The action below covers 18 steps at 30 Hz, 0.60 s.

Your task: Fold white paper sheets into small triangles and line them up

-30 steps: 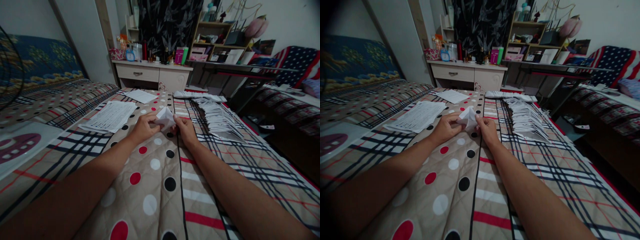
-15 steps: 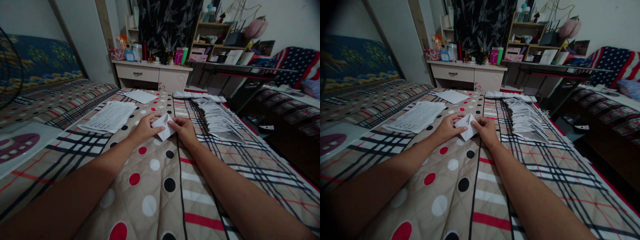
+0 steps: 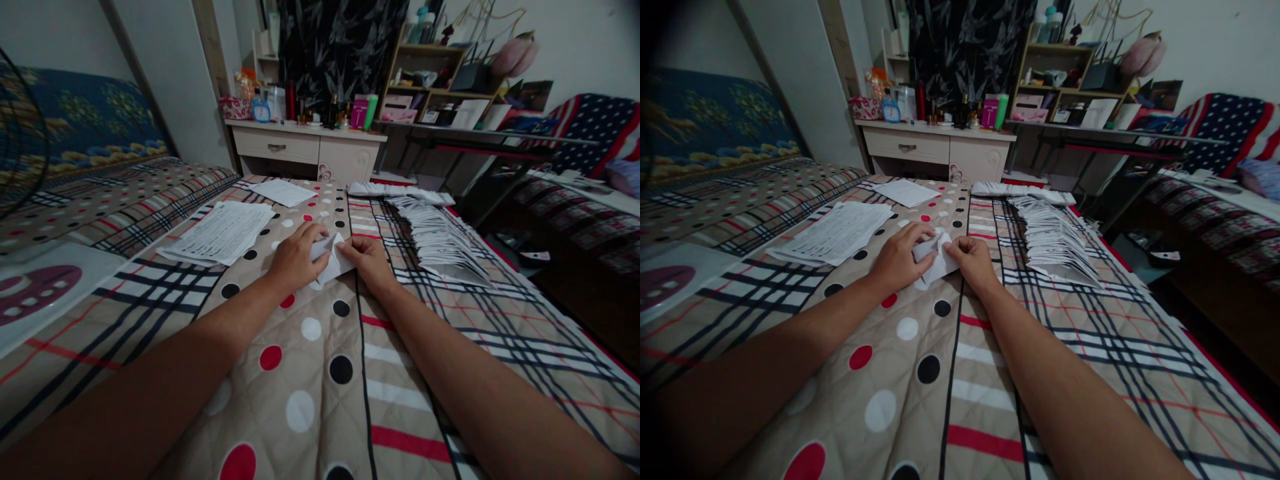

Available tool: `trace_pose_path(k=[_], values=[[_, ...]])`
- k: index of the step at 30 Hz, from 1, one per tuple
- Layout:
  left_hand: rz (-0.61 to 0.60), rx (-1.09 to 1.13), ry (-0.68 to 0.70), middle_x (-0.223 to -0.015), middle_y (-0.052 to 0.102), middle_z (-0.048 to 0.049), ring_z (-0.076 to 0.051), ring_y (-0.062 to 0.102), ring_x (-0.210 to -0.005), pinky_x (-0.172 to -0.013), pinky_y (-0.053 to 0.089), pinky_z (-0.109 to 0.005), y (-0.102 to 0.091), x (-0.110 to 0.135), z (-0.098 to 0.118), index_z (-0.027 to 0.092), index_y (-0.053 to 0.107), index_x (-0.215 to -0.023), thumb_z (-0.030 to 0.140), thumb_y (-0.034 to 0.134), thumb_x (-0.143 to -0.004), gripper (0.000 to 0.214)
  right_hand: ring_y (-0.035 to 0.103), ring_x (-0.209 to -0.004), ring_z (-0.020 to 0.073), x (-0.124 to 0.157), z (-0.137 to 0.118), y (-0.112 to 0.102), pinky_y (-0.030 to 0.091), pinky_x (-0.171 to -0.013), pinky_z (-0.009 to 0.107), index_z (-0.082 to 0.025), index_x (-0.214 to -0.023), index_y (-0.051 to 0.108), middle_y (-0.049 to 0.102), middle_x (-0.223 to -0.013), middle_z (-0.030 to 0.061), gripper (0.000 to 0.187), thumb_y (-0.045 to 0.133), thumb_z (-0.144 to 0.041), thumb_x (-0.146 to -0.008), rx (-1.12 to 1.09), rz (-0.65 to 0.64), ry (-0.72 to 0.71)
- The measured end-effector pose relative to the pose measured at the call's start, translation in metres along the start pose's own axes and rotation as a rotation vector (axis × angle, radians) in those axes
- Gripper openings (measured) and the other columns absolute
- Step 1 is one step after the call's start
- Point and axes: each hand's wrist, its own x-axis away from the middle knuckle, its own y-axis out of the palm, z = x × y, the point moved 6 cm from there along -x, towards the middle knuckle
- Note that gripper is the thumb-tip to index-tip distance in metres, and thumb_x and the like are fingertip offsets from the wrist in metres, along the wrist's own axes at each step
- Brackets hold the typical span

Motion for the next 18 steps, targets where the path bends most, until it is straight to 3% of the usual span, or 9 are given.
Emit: trace_pose_path(k=[3, 6, 12, 15, 18], values=[[-0.004, 0.018, 0.081, -0.102, 0.065, -0.0079, -0.023, 0.062, -0.101, -0.089, 0.052, -0.037, 0.001, 0.000, 0.005, 0.018, 0.059, -0.093, 0.012, 0.059, -0.080, 0.014, 0.037, -0.050, 0.0084, 0.001, -0.002, 0.000, 0.025, -0.047, 0.023, -0.017, -0.060, 0.058, 0.051, -0.054, -0.0030, 0.040, 0.071, -0.054, -0.069, 0.034, 0.008, 0.002], [0.009, 0.038, 0.102, -0.096, 0.067, -0.0071, -0.021, 0.064, -0.096, -0.086, 0.052, -0.036, 0.002, 0.000, 0.007, 0.018, 0.059, -0.090, 0.011, 0.058, -0.082, 0.011, 0.035, -0.048, 0.0079, 0.001, -0.002, 0.000, 0.023, -0.046, 0.024, -0.017, -0.059, 0.057, 0.049, -0.053, -0.0031, 0.044, 0.072, -0.057, -0.067, 0.055, 0.025, 0.013], [0.128, 0.126, -0.060, -0.081, 0.067, -0.0037, -0.015, 0.062, -0.071, -0.069, 0.053, -0.028, -0.001, -0.002, -0.005, 0.017, 0.062, -0.080, 0.010, 0.059, -0.078, 0.007, 0.035, -0.048, 0.0078, 0.000, -0.002, 0.000, 0.023, -0.046, 0.023, -0.017, -0.056, 0.055, 0.048, -0.052, -0.0035, 0.042, 0.074, -0.054, -0.065, 0.061, 0.034, 0.007], [0.177, 0.176, -0.137, -0.079, 0.068, -0.0033, -0.014, 0.063, -0.071, -0.067, 0.054, -0.026, -0.003, -0.002, -0.010, 0.017, 0.064, -0.079, 0.010, 0.060, -0.077, 0.009, 0.033, -0.048, 0.0076, 0.000, -0.001, 0.001, 0.021, -0.046, 0.023, -0.018, -0.054, 0.050, 0.044, -0.051, -0.0045, 0.042, 0.074, -0.052, -0.064, 0.090, 0.028, 0.013], [0.195, 0.209, -0.121, -0.086, 0.070, -0.0045, -0.014, 0.064, -0.074, -0.068, 0.055, -0.027, -0.004, -0.002, -0.009, 0.017, 0.066, -0.081, 0.010, 0.060, -0.078, 0.009, 0.031, -0.048, 0.0072, -0.001, 0.000, 0.001, 0.020, -0.046, 0.024, -0.019, -0.052, 0.045, 0.041, -0.050, -0.0055, 0.044, 0.073, -0.050, -0.064, 0.112, 0.025, 0.013]])
